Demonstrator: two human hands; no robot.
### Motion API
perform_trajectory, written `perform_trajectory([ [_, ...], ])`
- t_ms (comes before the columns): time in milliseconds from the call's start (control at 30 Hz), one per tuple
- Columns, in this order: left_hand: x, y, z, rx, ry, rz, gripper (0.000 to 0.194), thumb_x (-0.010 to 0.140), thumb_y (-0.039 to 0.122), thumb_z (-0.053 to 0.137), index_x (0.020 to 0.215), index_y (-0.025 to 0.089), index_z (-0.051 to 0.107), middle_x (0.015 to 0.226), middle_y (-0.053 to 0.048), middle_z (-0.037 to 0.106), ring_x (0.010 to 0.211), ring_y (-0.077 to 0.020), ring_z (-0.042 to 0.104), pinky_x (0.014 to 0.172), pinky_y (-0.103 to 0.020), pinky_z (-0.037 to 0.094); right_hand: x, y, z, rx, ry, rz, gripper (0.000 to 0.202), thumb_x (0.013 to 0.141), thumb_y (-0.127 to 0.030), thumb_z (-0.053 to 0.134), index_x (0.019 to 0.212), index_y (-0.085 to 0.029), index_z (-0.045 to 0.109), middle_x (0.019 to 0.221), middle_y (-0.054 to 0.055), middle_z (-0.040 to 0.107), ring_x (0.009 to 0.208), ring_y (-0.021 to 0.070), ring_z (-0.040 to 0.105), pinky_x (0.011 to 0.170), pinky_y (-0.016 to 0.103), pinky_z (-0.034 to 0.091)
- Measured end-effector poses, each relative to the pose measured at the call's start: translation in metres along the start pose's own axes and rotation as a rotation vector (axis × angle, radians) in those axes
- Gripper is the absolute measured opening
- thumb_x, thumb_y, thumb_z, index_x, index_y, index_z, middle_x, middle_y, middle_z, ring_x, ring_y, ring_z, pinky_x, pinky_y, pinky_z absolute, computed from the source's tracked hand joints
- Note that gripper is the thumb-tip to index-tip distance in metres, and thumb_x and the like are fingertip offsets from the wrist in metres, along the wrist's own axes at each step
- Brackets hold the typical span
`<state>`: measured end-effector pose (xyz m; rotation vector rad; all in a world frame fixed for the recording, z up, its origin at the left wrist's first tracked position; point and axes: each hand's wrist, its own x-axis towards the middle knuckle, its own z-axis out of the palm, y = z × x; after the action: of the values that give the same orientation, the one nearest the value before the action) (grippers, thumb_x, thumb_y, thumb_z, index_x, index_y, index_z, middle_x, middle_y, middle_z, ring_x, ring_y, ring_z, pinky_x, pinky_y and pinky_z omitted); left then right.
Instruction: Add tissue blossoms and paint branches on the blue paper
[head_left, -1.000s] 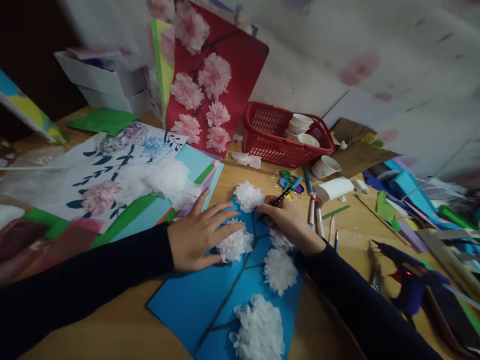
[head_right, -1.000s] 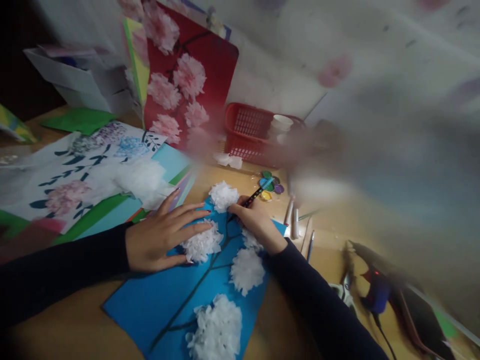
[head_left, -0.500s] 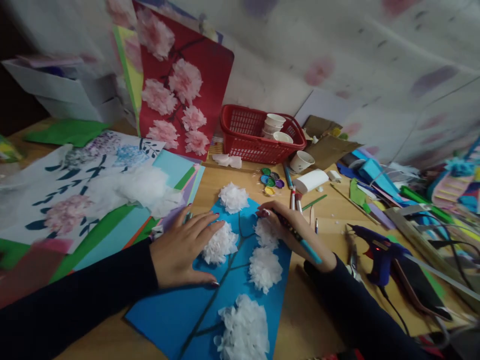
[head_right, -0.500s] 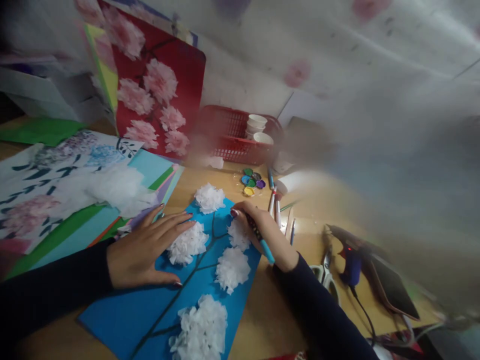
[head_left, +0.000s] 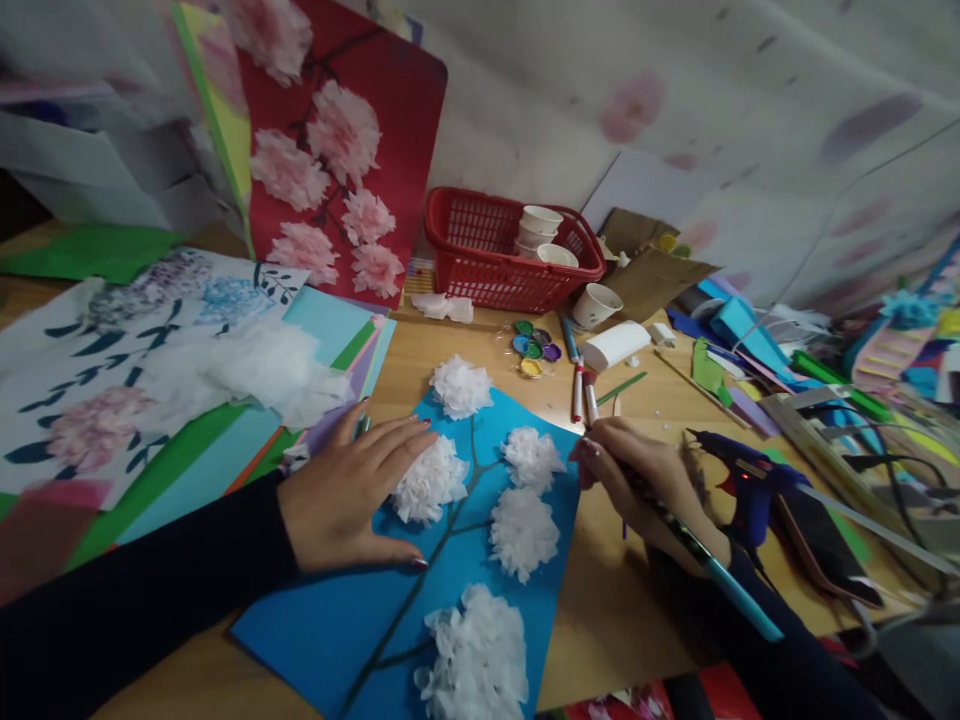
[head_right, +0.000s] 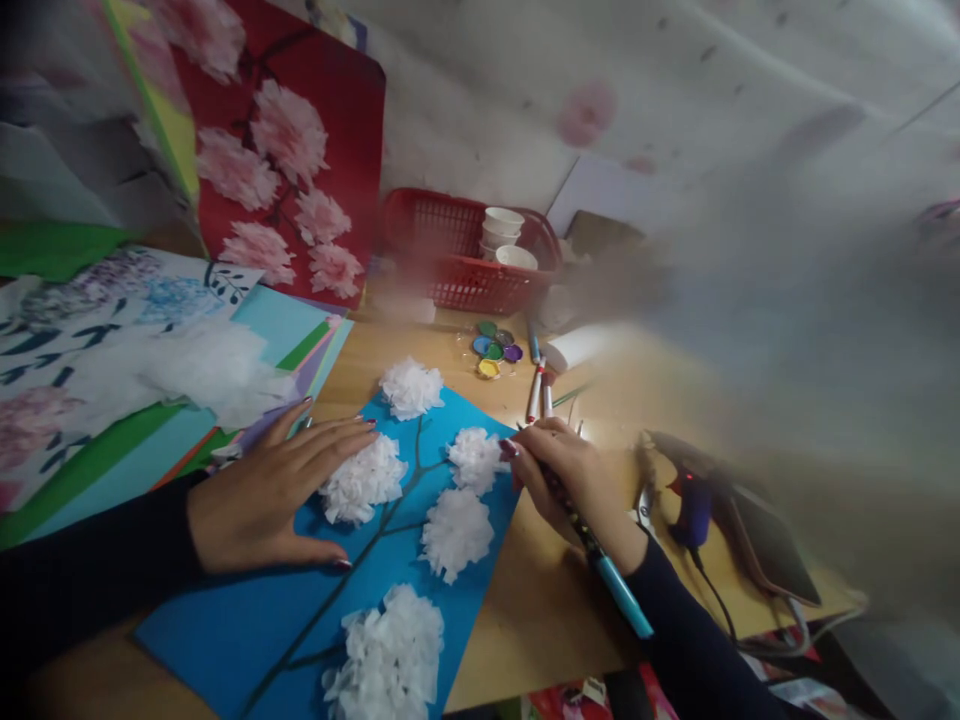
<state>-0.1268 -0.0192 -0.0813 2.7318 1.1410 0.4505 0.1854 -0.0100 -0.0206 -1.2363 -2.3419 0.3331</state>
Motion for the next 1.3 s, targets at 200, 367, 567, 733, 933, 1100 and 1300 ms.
perform_trajectory([
  [200,-0.001,-0.002,0.002,0.007,0.008,0.010,0.096,0.070,0.079,0.051,0.142,0.017,0.035,0.142,-0.016,0.050,0.131,-0.0308,0.045,0.115,-0.054,0.008,0.001,-0.002,0.005,0.112,-0.143,-0.150,0.019,0.096,-0.027,0.045,0.099,-0.022,0.064,0.089,0.006,0.071,0.088,0.0190,0.066,0.096,0.039,0.046],
  [367,-0.001,-0.002,0.003,0.002,0.015,0.008,0.097,0.070,0.082,0.048,0.141,0.017,0.037,0.141,-0.016,0.051,0.131,-0.0305,0.045,0.115,-0.054,0.007,-0.005,-0.001,-0.007,0.270,-0.021,0.067,0.045,0.100,-0.039,0.033,0.074,-0.021,0.065,0.044,-0.002,0.049,0.058,0.0165,0.060,0.069,0.033,0.048],
  [567,0.001,0.001,0.000,0.001,0.002,-0.001,0.097,0.070,0.082,0.047,0.141,0.016,0.038,0.141,-0.017,0.051,0.131,-0.0303,0.045,0.116,-0.053,0.004,0.047,-0.023,0.017,0.863,0.149,0.328,0.019,0.090,-0.036,0.051,0.088,-0.020,0.061,0.055,-0.004,0.052,0.051,0.0106,0.048,0.052,0.025,0.039],
  [733,0.002,0.004,-0.005,-0.016,-0.041,-0.030,0.099,0.070,0.084,0.045,0.141,0.016,0.037,0.143,-0.017,0.049,0.132,-0.0322,0.043,0.114,-0.056,0.005,0.077,-0.024,0.040,0.848,-0.030,0.340,0.024,0.082,-0.035,0.065,0.070,-0.019,0.052,0.051,-0.004,0.057,0.046,0.0086,0.050,0.049,0.023,0.040],
  [933,0.002,0.003,-0.004,-0.039,-0.056,-0.026,0.100,0.072,0.083,0.044,0.143,0.014,0.034,0.144,-0.018,0.046,0.135,-0.0321,0.040,0.115,-0.057,0.002,0.075,-0.020,0.058,0.857,0.017,0.429,0.038,0.074,-0.045,0.072,0.068,-0.022,0.042,0.051,-0.003,0.064,0.042,0.0108,0.056,0.043,0.021,0.042],
  [1100,0.002,0.001,-0.004,-0.045,-0.066,-0.018,0.099,0.072,0.081,0.045,0.144,0.014,0.033,0.145,-0.018,0.046,0.135,-0.0326,0.040,0.114,-0.058,0.004,0.074,-0.023,0.068,0.593,0.090,0.394,0.035,0.078,-0.035,0.069,0.060,-0.022,0.042,0.040,-0.008,0.048,0.033,0.0069,0.043,0.036,0.019,0.030],
  [1300,0.003,0.001,-0.008,-0.021,-0.074,-0.007,0.097,0.074,0.082,0.042,0.143,0.015,0.034,0.145,-0.017,0.046,0.135,-0.0319,0.040,0.115,-0.057,0.000,0.074,-0.022,0.070,0.529,0.043,0.367,0.033,0.079,-0.024,0.063,0.057,-0.022,0.038,0.039,-0.008,0.044,0.033,0.0064,0.039,0.036,0.020,0.024],
])
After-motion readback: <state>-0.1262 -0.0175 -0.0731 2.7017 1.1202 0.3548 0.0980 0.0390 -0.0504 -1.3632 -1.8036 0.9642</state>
